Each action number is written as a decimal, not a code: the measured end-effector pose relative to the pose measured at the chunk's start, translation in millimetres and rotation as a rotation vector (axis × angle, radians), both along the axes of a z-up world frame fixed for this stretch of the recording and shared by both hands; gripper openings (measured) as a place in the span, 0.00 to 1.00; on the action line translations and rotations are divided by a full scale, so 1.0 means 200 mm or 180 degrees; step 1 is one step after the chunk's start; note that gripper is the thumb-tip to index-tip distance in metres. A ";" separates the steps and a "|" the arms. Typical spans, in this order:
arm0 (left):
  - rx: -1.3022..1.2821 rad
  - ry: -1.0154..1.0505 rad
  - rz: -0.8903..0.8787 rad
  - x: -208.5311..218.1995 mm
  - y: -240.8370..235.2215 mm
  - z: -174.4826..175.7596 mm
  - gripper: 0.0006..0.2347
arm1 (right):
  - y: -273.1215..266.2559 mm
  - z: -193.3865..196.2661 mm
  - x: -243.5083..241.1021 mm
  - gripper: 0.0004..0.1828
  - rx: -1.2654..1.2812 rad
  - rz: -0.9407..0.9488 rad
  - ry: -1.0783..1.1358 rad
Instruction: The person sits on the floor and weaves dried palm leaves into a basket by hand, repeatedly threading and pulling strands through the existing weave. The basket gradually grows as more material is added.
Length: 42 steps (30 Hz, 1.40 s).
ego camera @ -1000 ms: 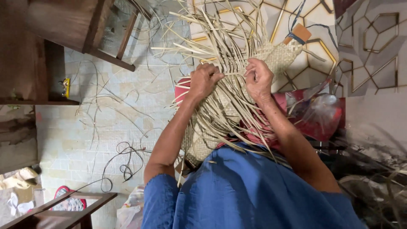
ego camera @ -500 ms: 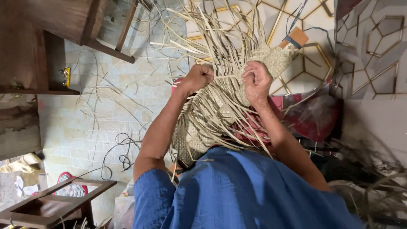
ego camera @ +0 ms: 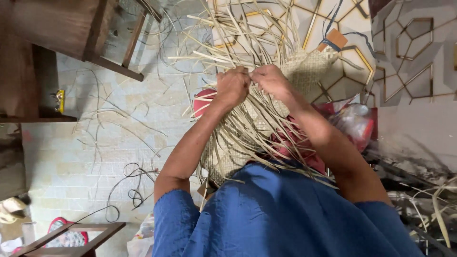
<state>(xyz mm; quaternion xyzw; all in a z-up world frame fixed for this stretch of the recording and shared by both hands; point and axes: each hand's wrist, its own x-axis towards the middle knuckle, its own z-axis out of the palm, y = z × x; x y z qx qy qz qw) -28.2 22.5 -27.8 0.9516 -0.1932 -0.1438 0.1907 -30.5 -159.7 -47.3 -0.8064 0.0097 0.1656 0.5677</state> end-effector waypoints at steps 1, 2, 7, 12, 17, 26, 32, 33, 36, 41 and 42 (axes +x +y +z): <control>-0.0052 -0.0048 -0.0081 -0.01 -0.01 -0.03 0.04 | 0.01 0.01 0.00 0.14 0.0033 -0.0131 0.0251; -0.0103 -0.0096 -0.0161 -0.02 -0.03 -0.07 0.06 | 0.02 0.02 0.01 0.14 0.0065 -0.0264 0.0501; -0.0685 0.0012 -0.0002 -0.01 0.01 -0.19 0.07 | -0.02 0.17 -0.05 0.14 0.0508 -0.0218 0.0173; -0.1651 0.0900 0.0210 0.04 0.06 -0.06 0.08 | 0.08 0.59 -0.33 0.11 -0.0266 0.0365 0.0655; -0.1893 0.0881 0.0065 0.10 0.05 -0.21 0.03 | 0.02 0.59 -0.24 0.19 0.0550 0.0079 0.0974; -0.2018 0.0850 -0.0228 0.08 0.08 -0.09 0.04 | -0.01 0.28 -0.26 0.10 0.0352 -0.0081 0.1169; -0.1858 0.0781 -0.0335 0.14 0.09 -0.30 0.04 | -0.12 0.13 -0.07 0.23 0.2069 0.0033 0.1939; -0.1852 0.0781 -0.0331 0.14 0.08 -0.31 0.04 | -0.13 0.14 -0.03 0.23 0.2074 0.0038 0.1940; -0.1788 0.0843 -0.0255 0.14 0.07 -0.27 0.04 | -0.12 0.30 0.04 0.20 0.2233 0.0017 0.1454; -0.2196 0.0932 -0.0158 0.13 0.07 -0.27 0.02 | -0.07 0.34 0.02 0.17 0.0852 -0.0203 0.0857; -0.2200 0.0938 -0.0176 0.13 0.06 -0.24 0.02 | -0.08 0.23 0.02 0.17 0.0849 -0.0222 0.0854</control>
